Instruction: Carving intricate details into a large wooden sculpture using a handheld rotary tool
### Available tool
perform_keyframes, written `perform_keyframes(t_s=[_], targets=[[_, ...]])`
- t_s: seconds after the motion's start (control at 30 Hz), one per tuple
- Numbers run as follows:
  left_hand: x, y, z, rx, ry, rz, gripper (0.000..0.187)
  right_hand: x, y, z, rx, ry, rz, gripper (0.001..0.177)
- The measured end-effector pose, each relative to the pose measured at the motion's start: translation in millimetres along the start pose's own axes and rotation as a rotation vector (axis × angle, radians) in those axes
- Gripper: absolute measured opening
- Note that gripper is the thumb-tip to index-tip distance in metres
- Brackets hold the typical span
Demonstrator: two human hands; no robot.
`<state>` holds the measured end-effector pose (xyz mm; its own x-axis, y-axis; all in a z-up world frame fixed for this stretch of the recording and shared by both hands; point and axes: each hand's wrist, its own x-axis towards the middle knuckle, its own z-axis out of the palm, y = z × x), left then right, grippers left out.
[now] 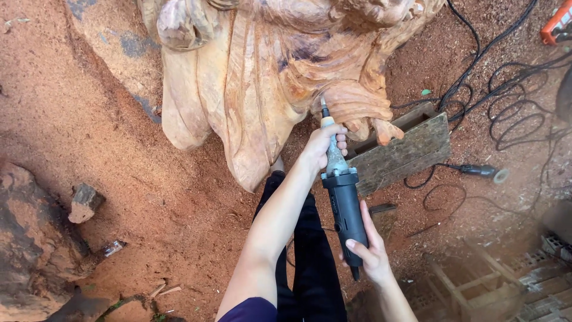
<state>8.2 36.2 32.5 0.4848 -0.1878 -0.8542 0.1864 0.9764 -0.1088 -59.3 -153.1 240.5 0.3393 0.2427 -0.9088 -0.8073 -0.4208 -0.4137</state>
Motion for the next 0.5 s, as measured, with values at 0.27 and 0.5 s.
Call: perform_keyframes(t_s=[0.27, 0.5], targets=[[-8.4, 5.2, 6.7, 0.0, 0.019, -0.047, 0.005, -30.4, -16.5, 23.7, 0.148, -0.058, -0.079, 0.105], [7.2, 24.0, 26.9, 0.076, 0.021, -0.071, 0.011, -24.4, -43.6, 46.9, 0.276, 0.014, -0.082, 0.1]])
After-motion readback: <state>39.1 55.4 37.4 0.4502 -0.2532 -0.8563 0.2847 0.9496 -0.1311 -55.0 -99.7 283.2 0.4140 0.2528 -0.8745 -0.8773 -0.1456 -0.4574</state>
